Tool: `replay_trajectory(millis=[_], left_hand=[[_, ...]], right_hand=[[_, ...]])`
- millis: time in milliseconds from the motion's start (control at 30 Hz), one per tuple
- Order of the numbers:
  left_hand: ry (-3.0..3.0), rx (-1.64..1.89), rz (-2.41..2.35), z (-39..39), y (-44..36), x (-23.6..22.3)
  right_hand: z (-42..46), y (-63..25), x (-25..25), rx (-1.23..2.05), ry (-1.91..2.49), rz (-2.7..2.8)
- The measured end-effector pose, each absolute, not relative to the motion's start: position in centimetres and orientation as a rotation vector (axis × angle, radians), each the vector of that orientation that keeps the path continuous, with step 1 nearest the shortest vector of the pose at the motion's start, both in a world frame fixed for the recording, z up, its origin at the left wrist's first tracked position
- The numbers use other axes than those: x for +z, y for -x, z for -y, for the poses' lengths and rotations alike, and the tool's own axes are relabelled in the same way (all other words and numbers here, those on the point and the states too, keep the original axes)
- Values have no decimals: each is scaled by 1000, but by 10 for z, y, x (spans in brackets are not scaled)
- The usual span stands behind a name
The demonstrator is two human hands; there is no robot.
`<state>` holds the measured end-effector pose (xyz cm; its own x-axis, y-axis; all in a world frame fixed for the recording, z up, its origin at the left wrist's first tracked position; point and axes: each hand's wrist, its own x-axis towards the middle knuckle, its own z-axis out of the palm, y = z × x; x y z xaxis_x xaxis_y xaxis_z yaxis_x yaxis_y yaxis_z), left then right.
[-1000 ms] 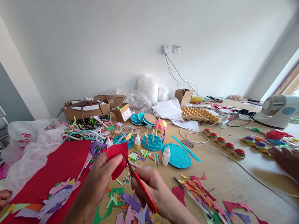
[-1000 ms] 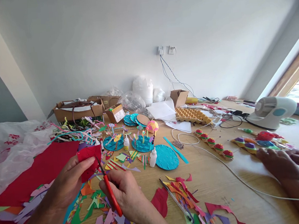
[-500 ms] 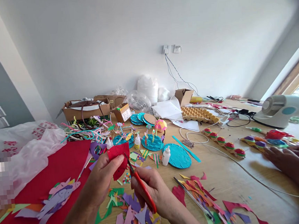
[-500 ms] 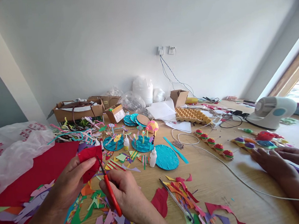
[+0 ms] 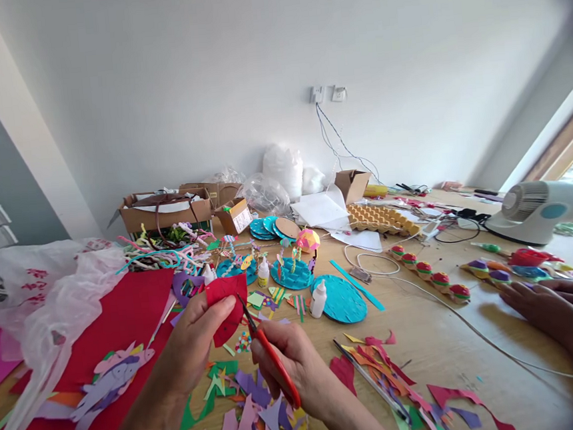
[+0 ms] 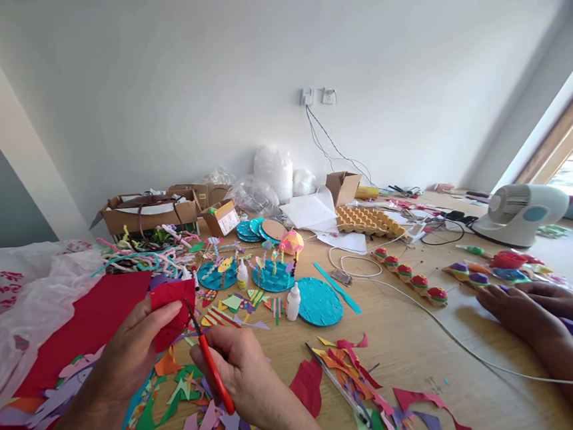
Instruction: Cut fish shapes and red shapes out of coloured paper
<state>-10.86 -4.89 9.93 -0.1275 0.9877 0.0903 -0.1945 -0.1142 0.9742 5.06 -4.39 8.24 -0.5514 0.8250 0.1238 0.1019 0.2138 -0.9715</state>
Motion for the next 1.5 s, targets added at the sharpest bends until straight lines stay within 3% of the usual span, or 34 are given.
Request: replay_trajectory(millis=[667,1500], left_hand=[[-1078,1434,-1129,51,109,103],[-1071,1268,-1164,53,122,113]], right_hand=[[46,-50,85,1442,875,1796],[42,-61,89,1248,829,2064]])
